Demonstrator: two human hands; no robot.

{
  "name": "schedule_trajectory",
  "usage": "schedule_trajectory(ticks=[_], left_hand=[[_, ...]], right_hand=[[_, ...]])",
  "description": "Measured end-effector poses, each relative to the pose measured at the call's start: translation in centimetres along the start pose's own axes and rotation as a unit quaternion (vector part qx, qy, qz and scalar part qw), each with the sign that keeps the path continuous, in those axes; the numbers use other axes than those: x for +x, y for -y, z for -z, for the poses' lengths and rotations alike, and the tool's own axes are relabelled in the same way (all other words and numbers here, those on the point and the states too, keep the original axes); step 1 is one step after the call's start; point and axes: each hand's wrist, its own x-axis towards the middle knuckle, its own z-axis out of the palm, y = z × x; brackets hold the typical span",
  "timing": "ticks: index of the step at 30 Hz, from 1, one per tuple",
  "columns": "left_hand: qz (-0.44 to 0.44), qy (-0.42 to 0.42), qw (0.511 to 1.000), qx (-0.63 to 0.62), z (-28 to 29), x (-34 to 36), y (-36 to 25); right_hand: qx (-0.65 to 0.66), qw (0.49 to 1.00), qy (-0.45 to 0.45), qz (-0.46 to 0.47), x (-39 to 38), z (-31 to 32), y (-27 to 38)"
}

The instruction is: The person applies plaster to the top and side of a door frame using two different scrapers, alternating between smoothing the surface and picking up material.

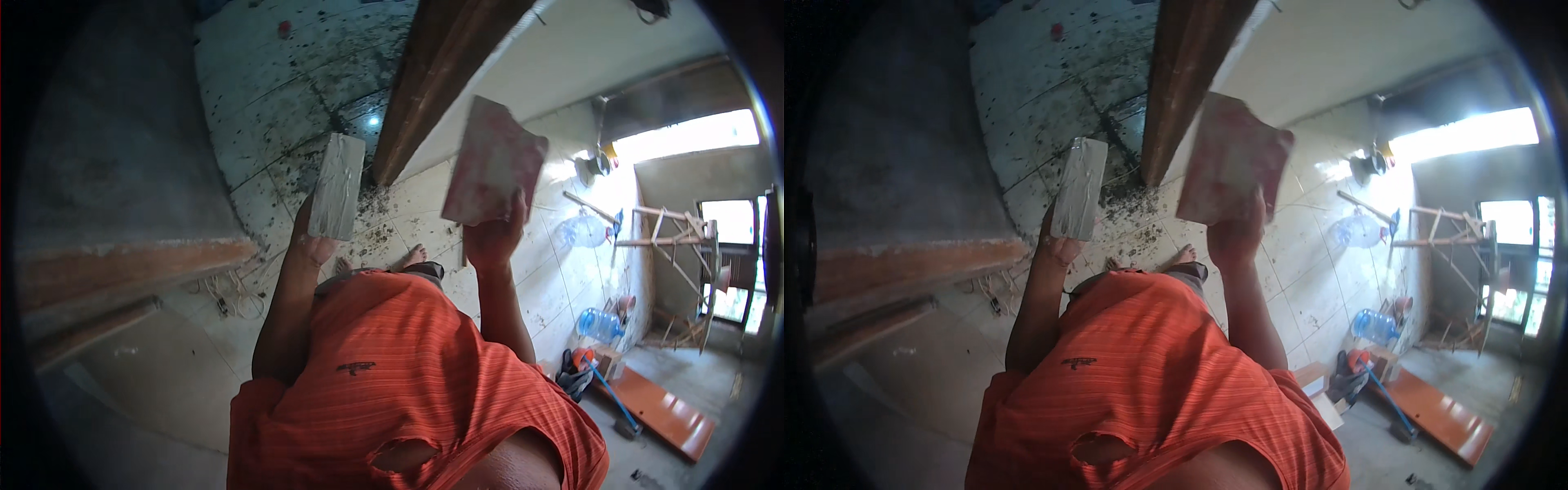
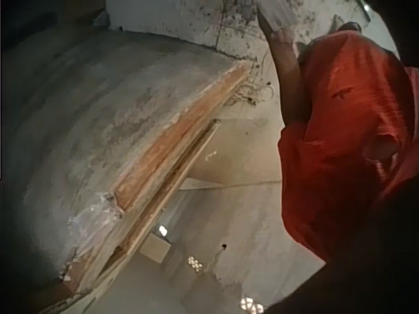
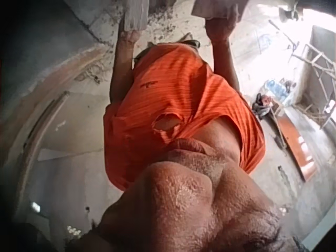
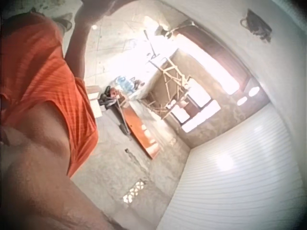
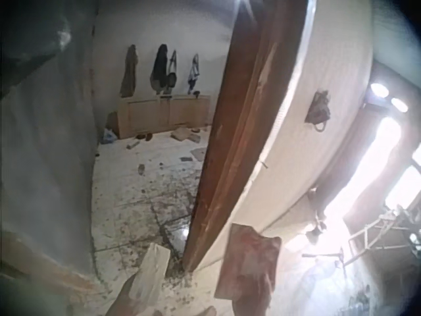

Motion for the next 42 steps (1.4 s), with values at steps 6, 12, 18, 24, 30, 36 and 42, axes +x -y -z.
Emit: schedule_trajectory(ticks=[6,12,18,24,30,36,42], left_hand=[[0.009,-0.043,0.999,0.018,0.0,-0.8,-0.9],[0.048,-0.107,0.992,-0.044,2.3,-4.3,-1.6],[-0.076,-0.079,0.994,0.024,2.4,-4.6,-3.4],[-0.1,-0.056,0.99,0.085,-1.1,-3.6,-7.1],[-0.121,-0.049,0.983,0.126,-2.8,-3.5,-7.2],[-0.175,0.039,0.971,0.156,-7.5,-2.6,-7.7],[-0.196,0.055,0.965,0.167,-9.6,-2.7,-8.5]], right_hand=[[0.306,0.934,-0.073,-0.168,-1.9,-2.3,-0.3],[-0.013,0.996,-0.084,-0.032,-4.9,-3.6,-2.3],[0.325,0.889,-0.099,-0.306,-8.4,1.7,-5.3],[0.206,0.942,-0.144,-0.224,-7.2,3.8,-6.8],[0.266,0.93,-0.097,-0.233,-7.7,0.6,-2.0],[0.241,0.944,-0.003,-0.227,-9.0,-5.8,1.4],[0.324,0.903,0.082,-0.271,-8.4,-9.2,5.6]])
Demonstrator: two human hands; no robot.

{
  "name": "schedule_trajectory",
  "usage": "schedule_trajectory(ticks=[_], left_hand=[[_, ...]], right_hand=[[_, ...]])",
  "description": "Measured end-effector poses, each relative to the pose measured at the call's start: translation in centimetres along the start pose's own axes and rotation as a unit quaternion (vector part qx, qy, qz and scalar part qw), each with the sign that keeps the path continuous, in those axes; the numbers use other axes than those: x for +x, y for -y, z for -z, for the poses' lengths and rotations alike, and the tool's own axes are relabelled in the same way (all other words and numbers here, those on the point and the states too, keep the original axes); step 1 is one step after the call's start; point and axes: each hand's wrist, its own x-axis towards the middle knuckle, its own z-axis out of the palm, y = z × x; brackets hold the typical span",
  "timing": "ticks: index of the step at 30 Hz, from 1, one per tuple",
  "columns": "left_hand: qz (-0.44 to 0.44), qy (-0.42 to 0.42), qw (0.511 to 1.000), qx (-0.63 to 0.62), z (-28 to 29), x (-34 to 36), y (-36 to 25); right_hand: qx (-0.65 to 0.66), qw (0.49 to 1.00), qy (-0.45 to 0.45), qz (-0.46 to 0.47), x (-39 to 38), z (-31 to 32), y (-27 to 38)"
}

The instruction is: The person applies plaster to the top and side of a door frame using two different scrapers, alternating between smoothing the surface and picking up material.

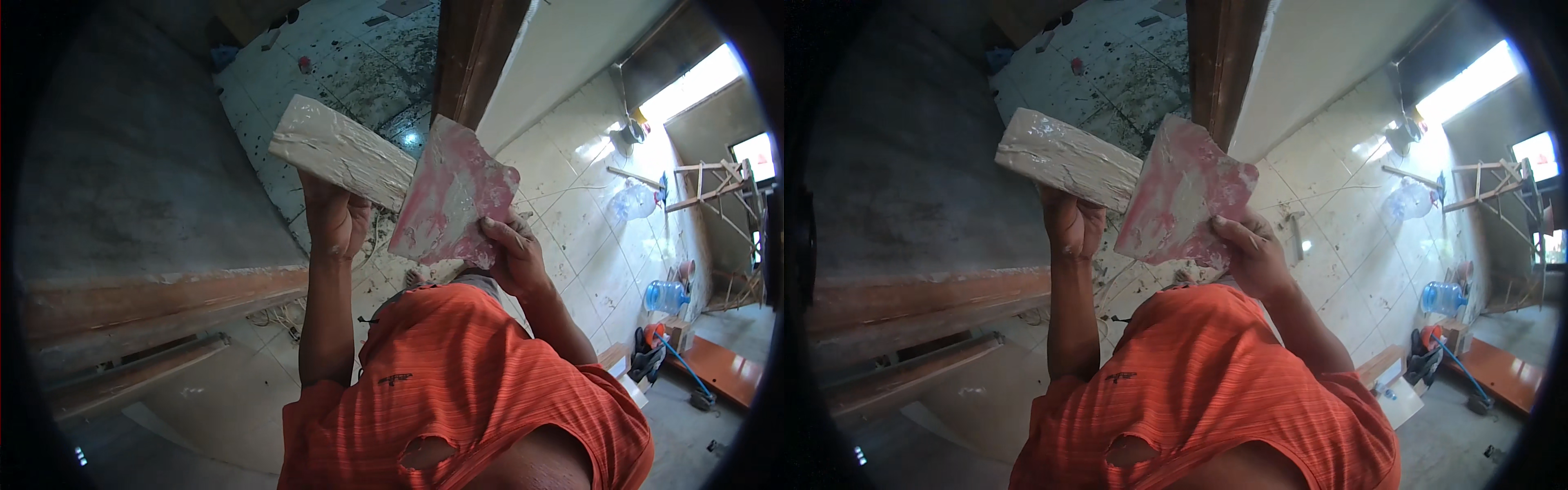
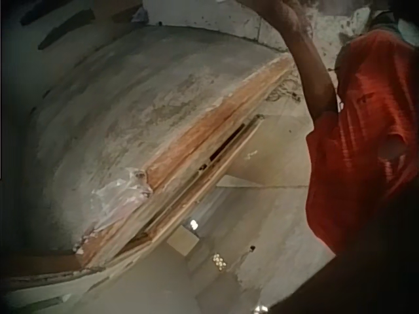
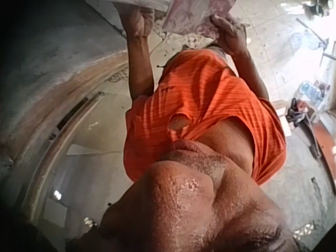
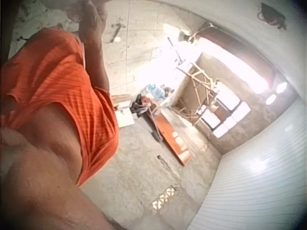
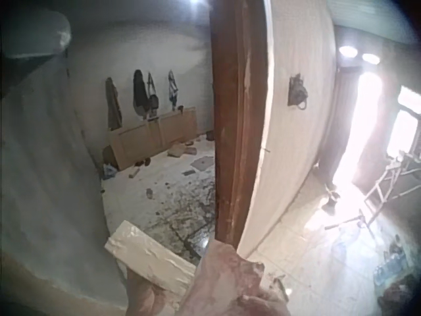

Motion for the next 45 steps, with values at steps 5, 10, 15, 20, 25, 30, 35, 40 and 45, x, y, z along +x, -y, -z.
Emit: schedule_trajectory(ticks=[5,10,15,20,25,30,35,40,45], left_hand=[[-0.034,0.02,0.998,0.055,-0.2,-0.3,-0.3],[-0.003,-0.021,0.985,0.169,-1.7,-1.1,0.6],[-0.072,0.058,0.964,0.25,-0.5,-1.5,1.2],[-0.054,0.051,0.968,0.239,-1.7,-1.5,0.9],[-0.09,0.082,0.899,0.42,-1.7,-1.6,0.9],[0.055,0.173,0.887,0.425,4.4,-2.2,3.2],[0.047,-0.047,0.995,0.075,2.9,-2.3,4.3],[0.112,0.001,0.993,-0.03,5.6,-2.9,4.1],[0.136,0.073,0.975,-0.158,5.4,-3.3,5.0]], right_hand=[[0.018,1.0,0.011,0.001,0.2,-0.9,0.3],[-0.054,0.998,0.011,0.012,1.0,-0.7,-0.7],[0.027,1.0,-0.013,0.009,0.5,-3.1,0.7],[0.063,0.998,0.003,0.002,0.7,-3.4,0.7],[0.076,0.997,-0.002,0.025,1.4,-4.4,1.9],[0.076,0.996,0.005,0.042,2.7,-4.7,2.9],[-0.022,0.986,-0.053,0.155,3.0,-2.9,3.5],[-0.283,0.912,-0.167,0.244,4.0,0.5,2.4],[-0.159,0.972,-0.085,0.153,4.8,-0.2,1.4]])
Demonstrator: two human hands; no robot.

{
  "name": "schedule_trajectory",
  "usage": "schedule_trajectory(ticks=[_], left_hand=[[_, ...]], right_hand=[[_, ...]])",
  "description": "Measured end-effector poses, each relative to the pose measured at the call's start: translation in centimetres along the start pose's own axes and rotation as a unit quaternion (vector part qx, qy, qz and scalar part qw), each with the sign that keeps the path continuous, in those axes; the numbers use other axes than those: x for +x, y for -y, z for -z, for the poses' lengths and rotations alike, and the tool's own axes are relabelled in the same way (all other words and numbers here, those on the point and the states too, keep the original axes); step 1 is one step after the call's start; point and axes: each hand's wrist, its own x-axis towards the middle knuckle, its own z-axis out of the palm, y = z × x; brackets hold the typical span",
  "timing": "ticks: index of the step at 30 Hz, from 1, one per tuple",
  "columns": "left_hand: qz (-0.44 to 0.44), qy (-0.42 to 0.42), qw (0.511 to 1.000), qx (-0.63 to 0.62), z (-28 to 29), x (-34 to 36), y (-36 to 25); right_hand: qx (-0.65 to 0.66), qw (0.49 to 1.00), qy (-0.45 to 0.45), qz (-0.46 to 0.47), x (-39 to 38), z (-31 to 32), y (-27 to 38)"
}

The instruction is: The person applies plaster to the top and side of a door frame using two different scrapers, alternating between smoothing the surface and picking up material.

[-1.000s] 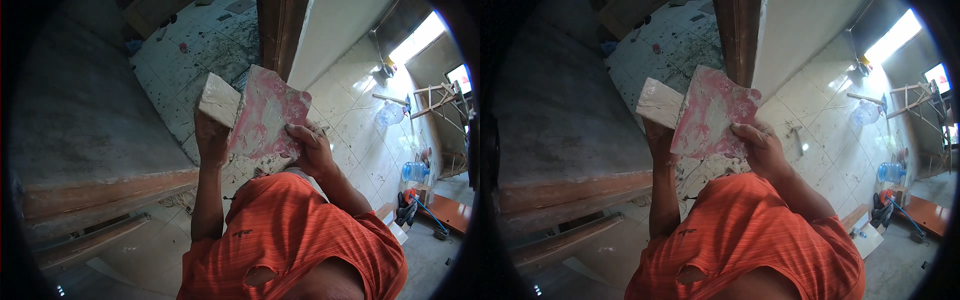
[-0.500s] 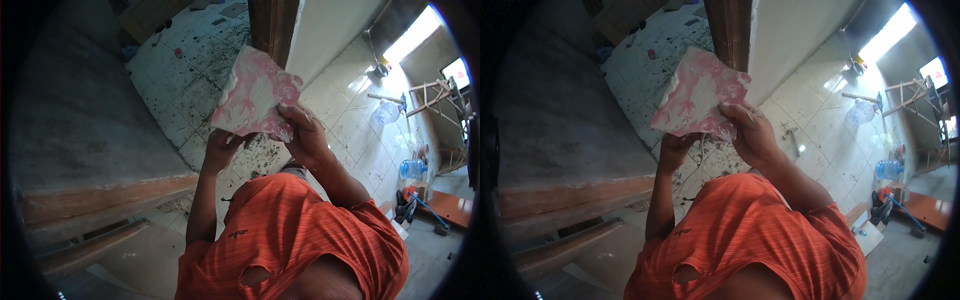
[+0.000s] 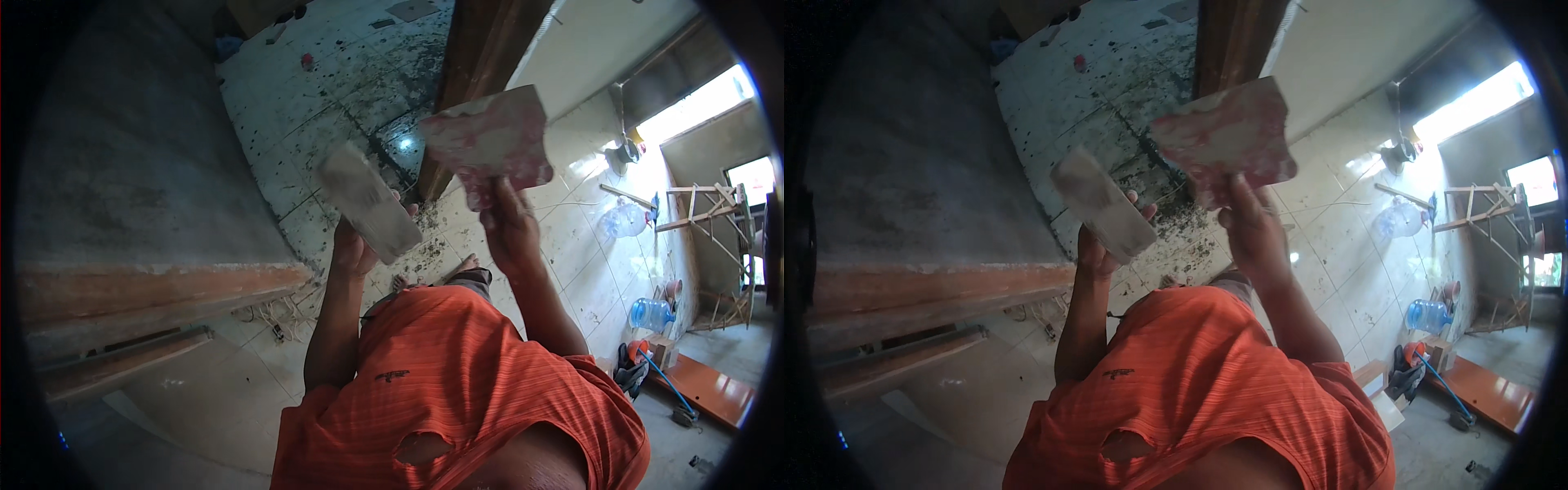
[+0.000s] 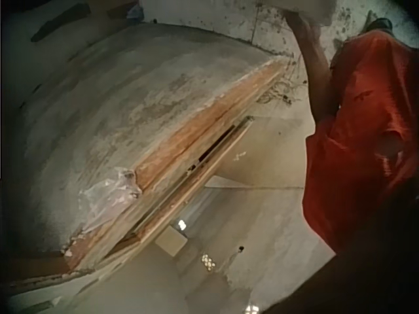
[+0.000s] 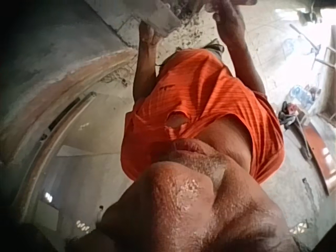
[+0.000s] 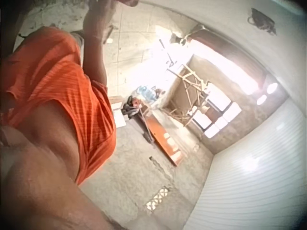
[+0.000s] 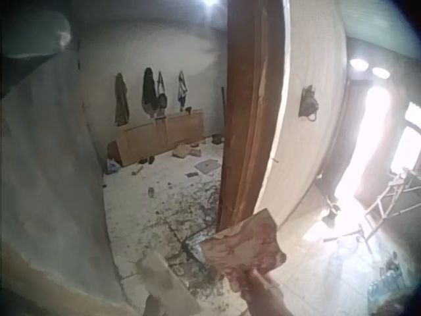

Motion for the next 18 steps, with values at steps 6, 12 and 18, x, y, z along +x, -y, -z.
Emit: schedule_trajectory(ticks=[6,12,18], left_hand=[[0.077,-0.087,0.992,0.04,-3.6,1.5,0.8],[0.078,0.029,0.98,0.179,-1.4,1.1,1.8],[0.091,-0.111,0.989,0.028,-0.4,1.0,3.2]], right_hand=[[0.052,0.99,0.103,-0.084,1.1,-1.1,-1.5],[-0.064,0.986,0.144,-0.056,1.6,-2.0,-2.9],[-0.27,0.948,0.165,-0.046,2.5,0.5,-5.4]])
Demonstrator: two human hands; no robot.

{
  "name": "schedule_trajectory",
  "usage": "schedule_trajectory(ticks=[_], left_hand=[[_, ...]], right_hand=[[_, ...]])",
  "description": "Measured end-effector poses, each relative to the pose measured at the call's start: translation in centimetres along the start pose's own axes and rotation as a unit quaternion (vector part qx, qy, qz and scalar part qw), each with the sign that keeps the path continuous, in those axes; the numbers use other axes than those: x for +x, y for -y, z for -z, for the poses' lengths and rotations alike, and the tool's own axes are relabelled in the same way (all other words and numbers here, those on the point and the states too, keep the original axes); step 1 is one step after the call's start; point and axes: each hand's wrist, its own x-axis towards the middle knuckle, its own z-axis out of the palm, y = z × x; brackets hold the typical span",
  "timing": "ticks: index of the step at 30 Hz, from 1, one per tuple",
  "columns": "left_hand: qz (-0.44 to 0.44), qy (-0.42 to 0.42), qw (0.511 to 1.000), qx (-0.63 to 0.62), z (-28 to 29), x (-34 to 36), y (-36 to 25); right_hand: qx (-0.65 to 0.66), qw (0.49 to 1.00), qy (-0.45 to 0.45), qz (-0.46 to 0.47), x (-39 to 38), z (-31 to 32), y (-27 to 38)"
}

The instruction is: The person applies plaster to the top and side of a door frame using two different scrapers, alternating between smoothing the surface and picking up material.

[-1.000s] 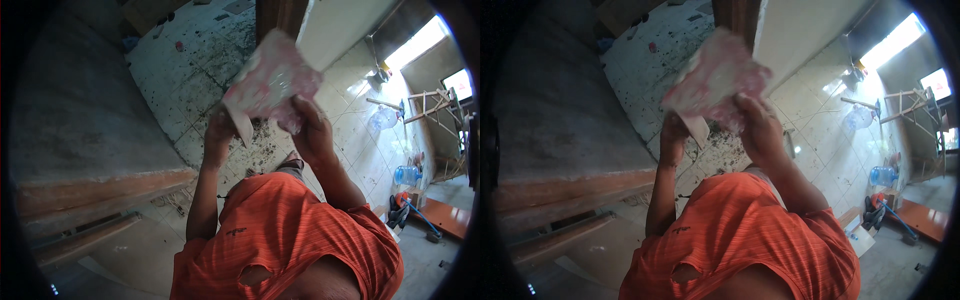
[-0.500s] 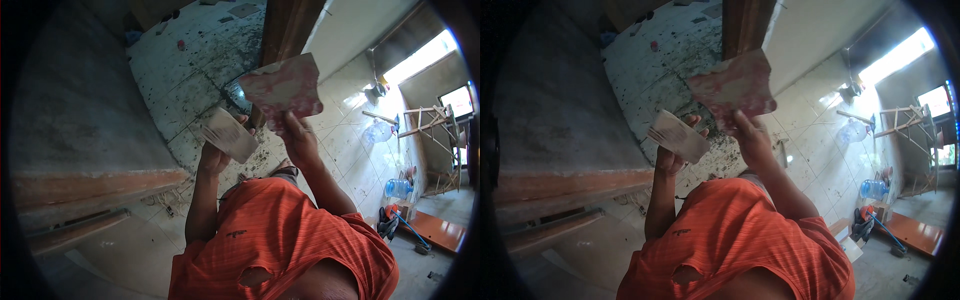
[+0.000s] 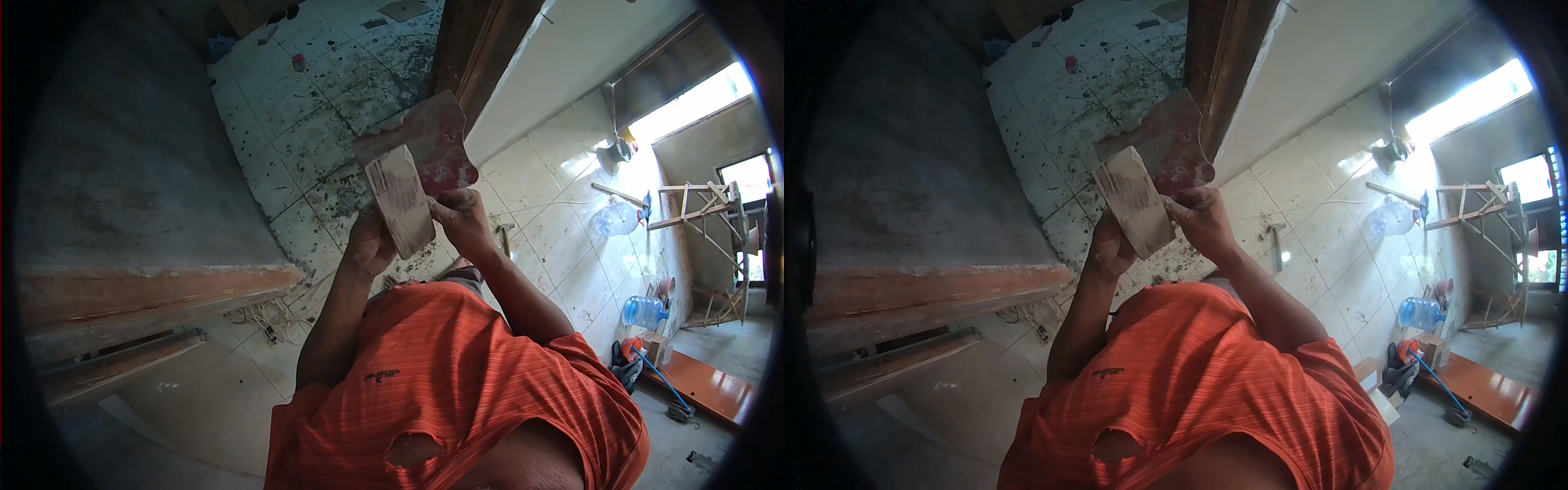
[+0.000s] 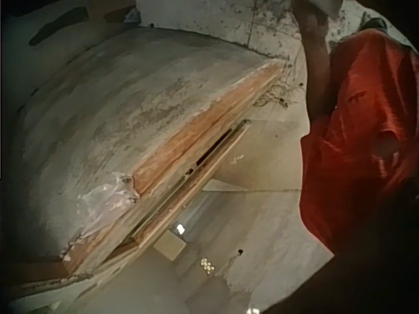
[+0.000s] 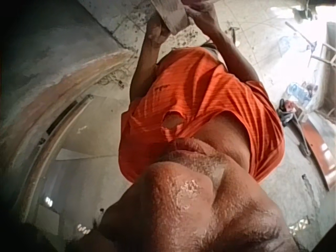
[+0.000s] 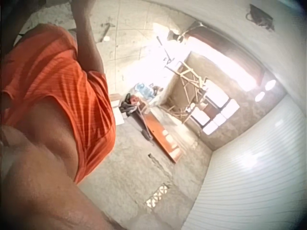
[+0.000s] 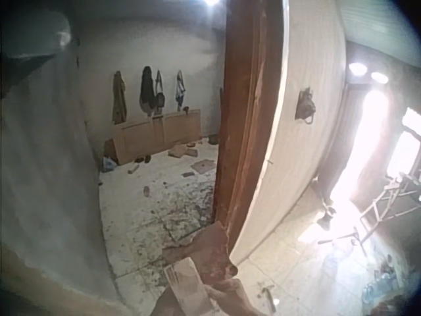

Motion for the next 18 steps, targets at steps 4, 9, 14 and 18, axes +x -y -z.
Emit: schedule_trajectory(ticks=[4,9,14,18], left_hand=[[0.006,0.031,0.999,0.007,0.4,0.1,0.2],[0.046,0.017,0.996,-0.071,2.6,-0.3,1.2],[0.041,0.057,0.997,0.019,0.8,-0.6,0.9],[0.08,-0.018,0.996,0.022,1.8,-0.4,2.5]], right_hand=[[0.142,0.989,0.048,-0.007,-0.8,0.0,-0.3],[0.33,0.918,0.13,-0.174,-1.8,1.0,-2.2],[0.403,0.871,0.228,-0.166,-2.0,0.4,-3.2],[0.451,0.825,0.273,-0.202,-2.4,1.7,-4.9]])
